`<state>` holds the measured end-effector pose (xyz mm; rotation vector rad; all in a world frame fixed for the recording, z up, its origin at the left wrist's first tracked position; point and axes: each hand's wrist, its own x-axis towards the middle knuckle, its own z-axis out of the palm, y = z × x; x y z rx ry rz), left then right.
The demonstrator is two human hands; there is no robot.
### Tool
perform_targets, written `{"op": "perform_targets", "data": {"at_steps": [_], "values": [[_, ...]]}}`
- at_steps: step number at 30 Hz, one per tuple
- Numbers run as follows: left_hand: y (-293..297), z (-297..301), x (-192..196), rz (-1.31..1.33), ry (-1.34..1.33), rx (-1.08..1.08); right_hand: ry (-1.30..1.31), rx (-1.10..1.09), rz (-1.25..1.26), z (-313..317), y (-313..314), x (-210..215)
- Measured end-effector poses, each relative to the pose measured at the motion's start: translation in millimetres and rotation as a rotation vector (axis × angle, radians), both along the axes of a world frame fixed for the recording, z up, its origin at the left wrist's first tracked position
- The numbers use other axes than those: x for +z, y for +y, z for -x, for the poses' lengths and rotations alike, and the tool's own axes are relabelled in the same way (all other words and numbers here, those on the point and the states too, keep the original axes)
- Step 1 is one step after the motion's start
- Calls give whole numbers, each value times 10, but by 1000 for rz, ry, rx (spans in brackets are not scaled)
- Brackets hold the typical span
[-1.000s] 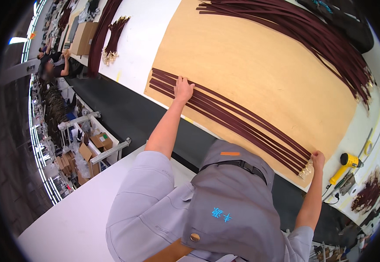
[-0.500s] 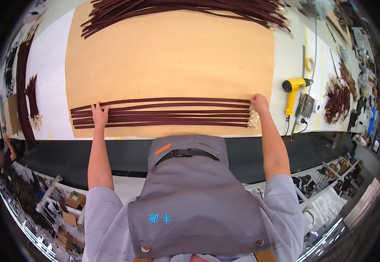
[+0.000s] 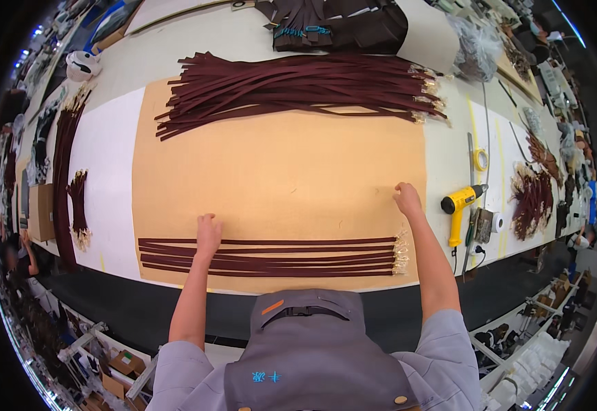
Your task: The worker is laying out and organizing long burgundy leather straps on a cutting table, aligning them by their hardware attachments.
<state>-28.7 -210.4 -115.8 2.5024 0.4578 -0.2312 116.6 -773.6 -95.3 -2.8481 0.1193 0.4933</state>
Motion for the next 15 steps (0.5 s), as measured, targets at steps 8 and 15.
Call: {"op": "perform_targets", "data": {"at_steps": [8, 15], "values": [[-636, -552, -394, -158, 328, -171, -144, 212, -191, -1417, 1249, -237], [-964, -804, -355, -71, 537, -96, -108, 238, 85, -2028, 1634, -471]]}}
